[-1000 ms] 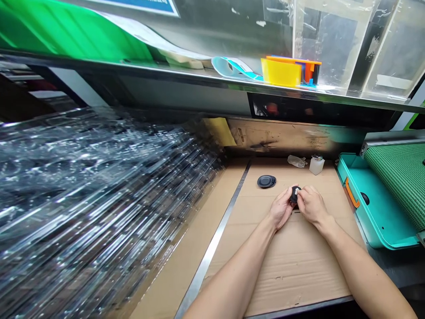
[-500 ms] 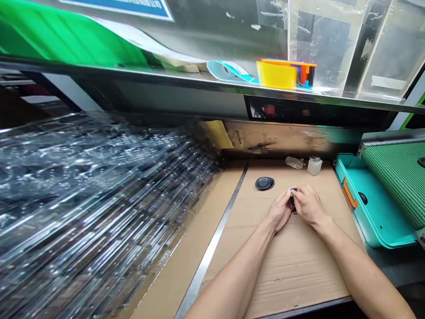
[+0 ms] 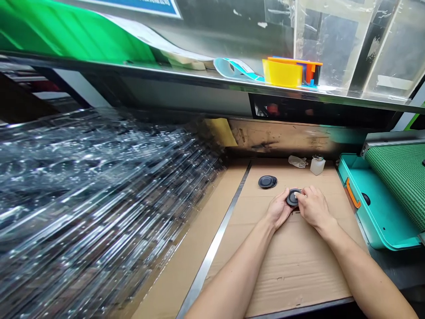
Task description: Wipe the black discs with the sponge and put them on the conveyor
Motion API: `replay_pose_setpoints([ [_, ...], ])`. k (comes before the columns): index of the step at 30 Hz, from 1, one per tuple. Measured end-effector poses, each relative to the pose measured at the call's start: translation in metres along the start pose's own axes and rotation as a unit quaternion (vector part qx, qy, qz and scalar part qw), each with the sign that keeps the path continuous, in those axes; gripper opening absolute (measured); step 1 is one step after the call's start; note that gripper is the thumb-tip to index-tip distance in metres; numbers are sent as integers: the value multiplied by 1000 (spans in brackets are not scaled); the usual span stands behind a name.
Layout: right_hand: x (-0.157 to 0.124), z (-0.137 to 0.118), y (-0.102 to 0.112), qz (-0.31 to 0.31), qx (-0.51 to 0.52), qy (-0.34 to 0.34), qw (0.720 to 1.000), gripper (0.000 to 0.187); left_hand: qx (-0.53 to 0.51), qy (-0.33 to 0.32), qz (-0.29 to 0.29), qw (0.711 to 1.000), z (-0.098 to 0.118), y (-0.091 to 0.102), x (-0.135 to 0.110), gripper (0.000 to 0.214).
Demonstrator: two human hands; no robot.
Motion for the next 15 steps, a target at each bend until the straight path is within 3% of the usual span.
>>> replay_pose_setpoints([
  [4,0,32,5,20,-50,-112,992,31,-30,-8,77,997,14,5,2,21],
  [8,-3,61,8,5,-87,-223,971,33,-73,20,91,993,28,6,-1,30],
  [11,-6,57,3,0,-40,-171,984,34,-97,34,89,991,32,7,-3,36],
  [15,-5,43,-10,-77,44,-70,994,34,-118,34,77,989,32,9,-3,36],
])
Point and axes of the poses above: each hand's wrist, its own x-axis towards the middle knuckle, its own y-axis out of the back of the hand, z = x × y, the point moved 1 cm from there along x, towards the middle knuckle, and after that the axes turned 4 degrees about x, right-handed, at the moved point
